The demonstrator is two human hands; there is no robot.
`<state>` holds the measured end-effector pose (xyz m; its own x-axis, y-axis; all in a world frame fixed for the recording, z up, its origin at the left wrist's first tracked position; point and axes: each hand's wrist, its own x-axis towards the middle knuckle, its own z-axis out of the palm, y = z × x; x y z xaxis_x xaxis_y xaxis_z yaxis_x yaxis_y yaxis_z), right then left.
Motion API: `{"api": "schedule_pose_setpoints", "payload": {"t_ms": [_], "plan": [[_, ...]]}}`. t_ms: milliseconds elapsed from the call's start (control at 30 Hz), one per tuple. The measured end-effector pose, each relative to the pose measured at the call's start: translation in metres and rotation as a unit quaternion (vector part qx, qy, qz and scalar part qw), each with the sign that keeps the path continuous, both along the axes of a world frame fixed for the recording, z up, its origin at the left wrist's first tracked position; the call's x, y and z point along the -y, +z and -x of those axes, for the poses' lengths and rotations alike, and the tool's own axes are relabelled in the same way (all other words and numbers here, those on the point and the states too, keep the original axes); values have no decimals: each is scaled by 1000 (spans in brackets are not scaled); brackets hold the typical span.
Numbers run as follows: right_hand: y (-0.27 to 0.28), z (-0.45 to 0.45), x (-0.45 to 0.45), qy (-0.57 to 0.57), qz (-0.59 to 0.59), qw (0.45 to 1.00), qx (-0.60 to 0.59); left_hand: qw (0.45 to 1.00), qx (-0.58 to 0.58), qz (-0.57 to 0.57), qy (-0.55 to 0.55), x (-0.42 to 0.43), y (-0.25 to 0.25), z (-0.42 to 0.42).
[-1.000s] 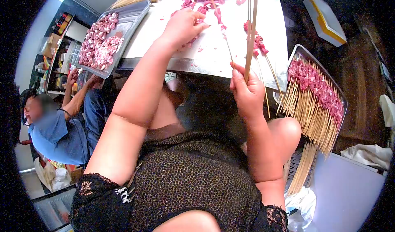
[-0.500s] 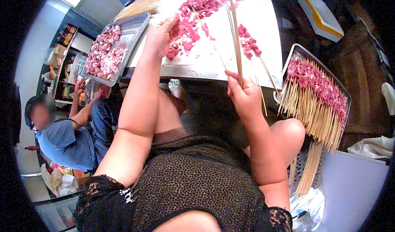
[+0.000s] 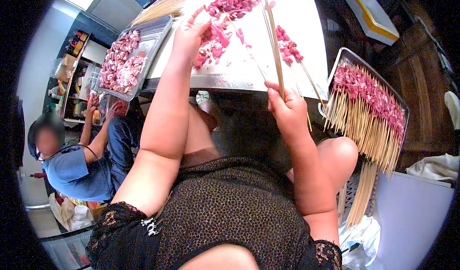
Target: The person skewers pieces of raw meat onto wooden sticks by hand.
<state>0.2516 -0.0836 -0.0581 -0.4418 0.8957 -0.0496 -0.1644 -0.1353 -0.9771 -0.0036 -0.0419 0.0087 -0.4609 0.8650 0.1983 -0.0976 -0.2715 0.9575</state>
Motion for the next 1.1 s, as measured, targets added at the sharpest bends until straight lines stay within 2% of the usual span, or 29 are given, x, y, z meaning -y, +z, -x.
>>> {"api": "schedule_pose_setpoints", "payload": {"t_ms": [100,167,233,267,300,333,367,433,467,533,567,633,667,700,733,767,800,833,900,967,1033,1100], "plan": [[-1,-1,0,0,1,1000,-3,998,-53,15,-12,1,5,4],[0,-2,0,-3,1,1000,1,998,-35,13,-41,5,7,6],[-1,-1,1,-1,2,1000,-7,973,-212,72,-48,8,4,13],[-1,-1,1,-1,2,1000,-7,973,-212,72,-49,10,1,15],[-2,-2,1,-2,-5,1000,-2,921,-382,78,1,13,-3,17],[-2,-2,1,-3,-12,1000,2,836,-540,81,50,15,-6,19],[-3,-2,1,-3,-13,1000,2,836,-540,81,50,15,-8,23],[-4,-2,1,-10,-23,1000,-4,756,-641,40,129,15,-9,32],[-5,-2,1,-10,-25,1000,-5,755,-641,40,131,18,-3,32],[-7,-1,0,-11,-25,1000,-10,705,-671,184,137,25,7,32],[-6,-1,0,-12,-26,1000,-11,704,-672,183,138,28,10,31],[-4,-1,1,-11,-16,1000,-16,739,-595,299,97,37,14,29],[-2,-2,1,-11,-16,1000,-17,766,-556,318,46,41,19,30],[0,-1,2,-3,-14,1000,-9,765,-557,319,46,42,18,30],[1,-1,2,6,-12,1000,0,862,-393,319,19,42,14,32],[0,0,3,8,-12,1000,-1,927,-214,308,-10,43,9,34],[0,0,3,18,-8,1000,-4,955,-112,263,-74,41,7,40],[0,1,3,29,-5,1000,-6,956,-112,263,-72,39,2,43],[2,4,6,41,-13,999,-5,973,94,183,-102,35,5,34],[3,6,9,51,-22,998,-4,977,111,150,-107,30,3,32],[1,9,10,41,-20,999,11,973,197,85,-87,27,2,28],[-3,9,8,37,-29,999,21,973,205,73,-84,25,4,24]]}}
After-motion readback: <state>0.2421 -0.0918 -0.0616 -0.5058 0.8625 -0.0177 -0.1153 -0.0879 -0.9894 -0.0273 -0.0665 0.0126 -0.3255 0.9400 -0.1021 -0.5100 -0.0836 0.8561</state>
